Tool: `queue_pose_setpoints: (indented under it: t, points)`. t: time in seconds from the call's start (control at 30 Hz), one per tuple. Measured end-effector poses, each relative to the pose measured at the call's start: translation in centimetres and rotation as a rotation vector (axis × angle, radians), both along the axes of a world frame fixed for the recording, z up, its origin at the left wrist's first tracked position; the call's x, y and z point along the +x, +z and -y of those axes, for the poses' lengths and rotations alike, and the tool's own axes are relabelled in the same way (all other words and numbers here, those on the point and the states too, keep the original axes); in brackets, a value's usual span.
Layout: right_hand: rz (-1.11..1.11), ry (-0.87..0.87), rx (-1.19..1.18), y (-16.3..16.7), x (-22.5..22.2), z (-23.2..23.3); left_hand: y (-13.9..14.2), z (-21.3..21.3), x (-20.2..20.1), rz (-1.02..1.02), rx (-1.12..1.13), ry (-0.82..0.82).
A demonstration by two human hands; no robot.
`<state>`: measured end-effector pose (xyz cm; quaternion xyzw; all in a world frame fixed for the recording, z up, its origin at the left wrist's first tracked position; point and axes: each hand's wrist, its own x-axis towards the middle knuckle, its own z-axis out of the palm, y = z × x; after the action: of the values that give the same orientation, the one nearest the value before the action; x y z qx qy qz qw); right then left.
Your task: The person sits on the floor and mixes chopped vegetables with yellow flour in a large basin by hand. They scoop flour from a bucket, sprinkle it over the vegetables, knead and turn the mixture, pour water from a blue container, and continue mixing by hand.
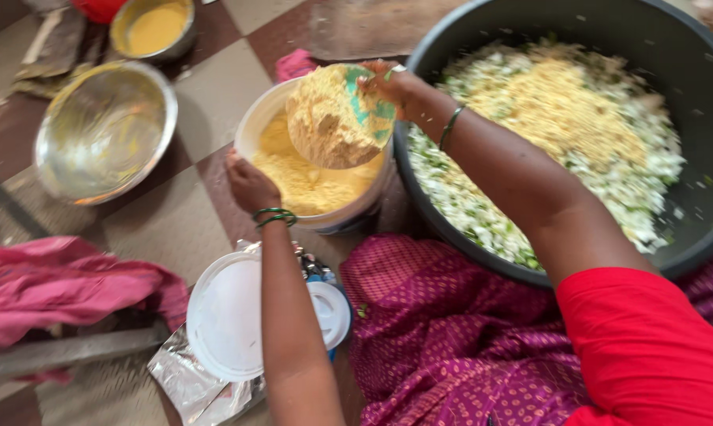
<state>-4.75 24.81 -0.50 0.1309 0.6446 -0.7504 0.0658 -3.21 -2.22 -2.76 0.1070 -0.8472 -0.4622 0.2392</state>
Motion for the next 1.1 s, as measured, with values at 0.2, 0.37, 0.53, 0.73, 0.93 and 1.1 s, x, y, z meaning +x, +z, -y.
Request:
queue_pose_setpoints:
  t: [0.2, 0.37, 0.53, 0.73, 0.93, 1.1]
  points:
    - [-0.196, -0.185, 0.017, -2.3, 13.4, -17.0, 0.1, -1.7, 2.2, -0.016, -0.060, -0.009]
    - [-0.190, -0.497, 0.463, -4.5, 26.6, -29.7, 0.1, -3.1, 3.3, -0.031, -0.095, -0.019]
    - [0.031, -0.594, 0.862, -7.3, 35.6, -35.4, 0.3, -4.6, 4.8, -0.114, -0.126, -0.056]
    - [0.199, -0.644, 0.723, -9.0, 41.0, -40.0, 1.1, -6.5, 6.3, -0.098, -0.127, -0.044]
    - [0.009, -0.769, 1.136, -7.7, 40.9, -43.7, 2.3, -7.7, 6.6, -0.050, -0.109, -0.020]
    - [-0.191, -0.983, 1.281, -5.6, 32.8, -42.8, 2.6, -7.6, 6.1, -0.109, -0.137, -0.015]
